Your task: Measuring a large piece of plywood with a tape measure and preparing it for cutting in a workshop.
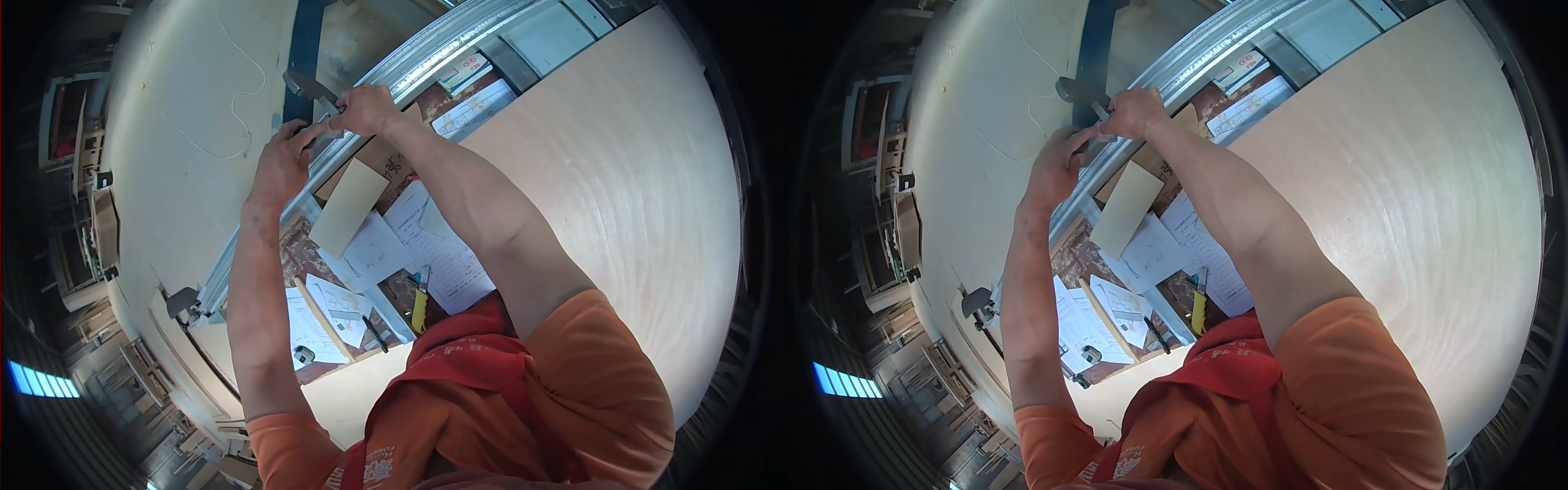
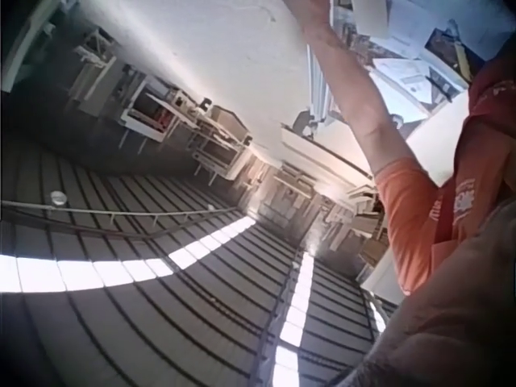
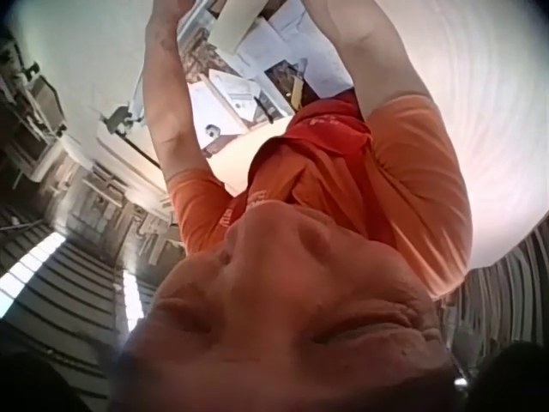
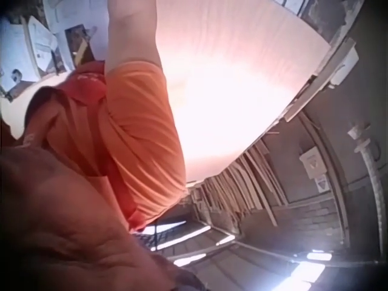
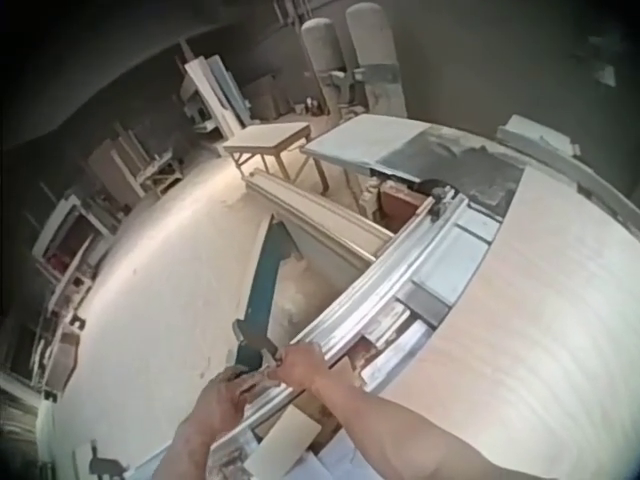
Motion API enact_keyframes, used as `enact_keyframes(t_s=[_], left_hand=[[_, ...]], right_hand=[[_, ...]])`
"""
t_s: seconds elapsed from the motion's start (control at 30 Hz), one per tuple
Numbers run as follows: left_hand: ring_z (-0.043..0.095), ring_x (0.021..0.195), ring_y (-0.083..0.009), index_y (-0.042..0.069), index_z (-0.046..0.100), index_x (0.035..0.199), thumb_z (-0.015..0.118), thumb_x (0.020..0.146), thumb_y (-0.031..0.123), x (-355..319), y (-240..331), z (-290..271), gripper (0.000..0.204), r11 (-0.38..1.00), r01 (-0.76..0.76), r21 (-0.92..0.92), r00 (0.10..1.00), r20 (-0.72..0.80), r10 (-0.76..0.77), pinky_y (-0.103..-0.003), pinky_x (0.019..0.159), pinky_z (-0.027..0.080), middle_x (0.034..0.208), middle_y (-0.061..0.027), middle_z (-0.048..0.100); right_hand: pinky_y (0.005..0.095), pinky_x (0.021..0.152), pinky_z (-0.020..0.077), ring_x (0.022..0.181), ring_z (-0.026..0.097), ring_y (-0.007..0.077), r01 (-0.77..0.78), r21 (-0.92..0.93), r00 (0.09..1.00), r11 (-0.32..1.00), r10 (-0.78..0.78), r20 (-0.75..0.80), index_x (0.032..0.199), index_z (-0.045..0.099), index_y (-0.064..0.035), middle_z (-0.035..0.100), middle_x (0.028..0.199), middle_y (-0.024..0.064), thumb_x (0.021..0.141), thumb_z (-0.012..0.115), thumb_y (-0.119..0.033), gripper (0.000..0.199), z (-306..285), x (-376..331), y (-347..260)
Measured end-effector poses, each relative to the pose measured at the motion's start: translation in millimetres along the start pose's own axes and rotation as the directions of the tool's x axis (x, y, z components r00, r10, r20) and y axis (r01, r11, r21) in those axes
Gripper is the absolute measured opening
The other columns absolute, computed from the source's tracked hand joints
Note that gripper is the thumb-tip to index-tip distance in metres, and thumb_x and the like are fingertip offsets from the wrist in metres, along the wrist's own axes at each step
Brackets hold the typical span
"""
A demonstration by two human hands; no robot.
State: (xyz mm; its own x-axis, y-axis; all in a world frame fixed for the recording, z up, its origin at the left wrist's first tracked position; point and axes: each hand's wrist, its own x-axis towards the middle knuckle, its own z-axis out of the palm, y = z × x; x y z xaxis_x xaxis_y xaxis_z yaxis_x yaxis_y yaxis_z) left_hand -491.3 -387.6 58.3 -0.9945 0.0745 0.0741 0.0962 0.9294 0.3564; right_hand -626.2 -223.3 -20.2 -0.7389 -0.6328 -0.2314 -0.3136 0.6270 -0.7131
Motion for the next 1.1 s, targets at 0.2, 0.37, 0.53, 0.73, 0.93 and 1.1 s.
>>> enact_keyframes(t_s=[0.2, 0.37, 0.53, 0.73, 0.93, 1.1], left_hand=[[0.071, 0.105, -0.0409, 0.009, 0.066, 0.13, 0.06, 0.101, 0.045, 21, 50, -18, 0.047, 0.771, 0.615, 0.163, 0.782, -0.001, -0.623, -0.047, 0.09, 0.054, 0.104, -0.0212, 0.075], [0.07, 0.103, -0.0434, 0.007, 0.066, 0.124, 0.059, 0.101, 0.049, 16, 19, 3, 0.048, 0.785, 0.52, 0.337, 0.801, 0.126, -0.585, -0.049, 0.088, 0.054, 0.106, -0.0214, 0.074], [0.069, 0.101, -0.0462, 0.006, 0.068, 0.115, 0.056, 0.102, 0.053, 10, 12, 7, 0.05, 0.892, 0.393, 0.222, 0.897, 0.123, -0.426, -0.051, 0.086, 0.054, 0.104, -0.0222, 0.074], [0.068, 0.099, -0.0482, 0.007, 0.066, 0.117, 0.058, 0.103, 0.046, 16, 26, 16, 0.041, 0.817, 0.515, 0.261, 0.834, 0.067, -0.547, -0.052, 0.085, 0.053, 0.101, -0.0228, 0.073], [0.07, 0.096, -0.0456, 0.007, 0.064, 0.122, 0.062, 0.101, 0.041, 12, 10, 26, 0.04, 0.883, 0.418, 0.213, 0.907, -0.039, -0.42, -0.052, 0.084, 0.055, 0.1, -0.0226, 0.074], [0.07, 0.097, -0.0446, 0.007, 0.062, 0.126, 0.065, 0.1, 0.038, 4, -3, 21, 0.041, 0.958, 0.215, 0.19, 0.975, 0.004, -0.22, -0.052, 0.086, 0.056, 0.103, -0.0234, 0.073]], right_hand=[[0.04, 0.105, 0.038, 0.116, 0.067, 0.0276, -0.011, 0.008, 0.999, 1.0, 0.011, 0.037, 0.108, 0.081, -0.0123, 0.076, 0.112, 0.0113, 0.076, 0.074, -0.061, 0.059, -3, -2, 0], [0.0407, 0.104, 0.0389, 0.115, 0.067, 0.0288, 0.01, 0.004, 1.0, 1.0, -0.01, 0.005, 0.106, 0.081, -0.0128, 0.076, 0.109, 0.0117, 0.076, 0.073, -0.061, 0.057, 1, -3, -1], [0.0414, 0.107, 0.0379, 0.117, 0.066, 0.0285, 0.019, -0.004, 0.999, 1.0, -0.018, 0.038, 0.117, 0.078, -0.0126, 0.075, 0.11, 0.0118, 0.078, 0.071, -0.066, 0.066, -2, -1, 4], [0.0427, 0.104, 0.0399, 0.117, 0.066, 0.0313, 0.031, 0.014, 1.0, 0.999, -0.031, 0.006, 0.103, 0.081, -0.0107, 0.076, 0.109, 0.0122, 0.077, 0.073, -0.06, 0.057, 2, -4, 3], [0.0438, 0.106, 0.0393, 0.118, 0.065, 0.0306, 0.014, 0.018, 0.999, 1.0, -0.015, 0.046, 0.105, 0.081, -0.0101, 0.076, 0.109, 0.0117, 0.077, 0.073, -0.058, 0.056, -7, 3, -1], [0.0447, 0.107, 0.0391, 0.119, 0.066, 0.0299, 0.043, 0.006, 0.994, 0.999, -0.044, 0.105, 0.109, 0.08, -0.01, 0.076, 0.112, 0.012, 0.077, 0.074, -0.055, 0.056, -16, 4, 0]])
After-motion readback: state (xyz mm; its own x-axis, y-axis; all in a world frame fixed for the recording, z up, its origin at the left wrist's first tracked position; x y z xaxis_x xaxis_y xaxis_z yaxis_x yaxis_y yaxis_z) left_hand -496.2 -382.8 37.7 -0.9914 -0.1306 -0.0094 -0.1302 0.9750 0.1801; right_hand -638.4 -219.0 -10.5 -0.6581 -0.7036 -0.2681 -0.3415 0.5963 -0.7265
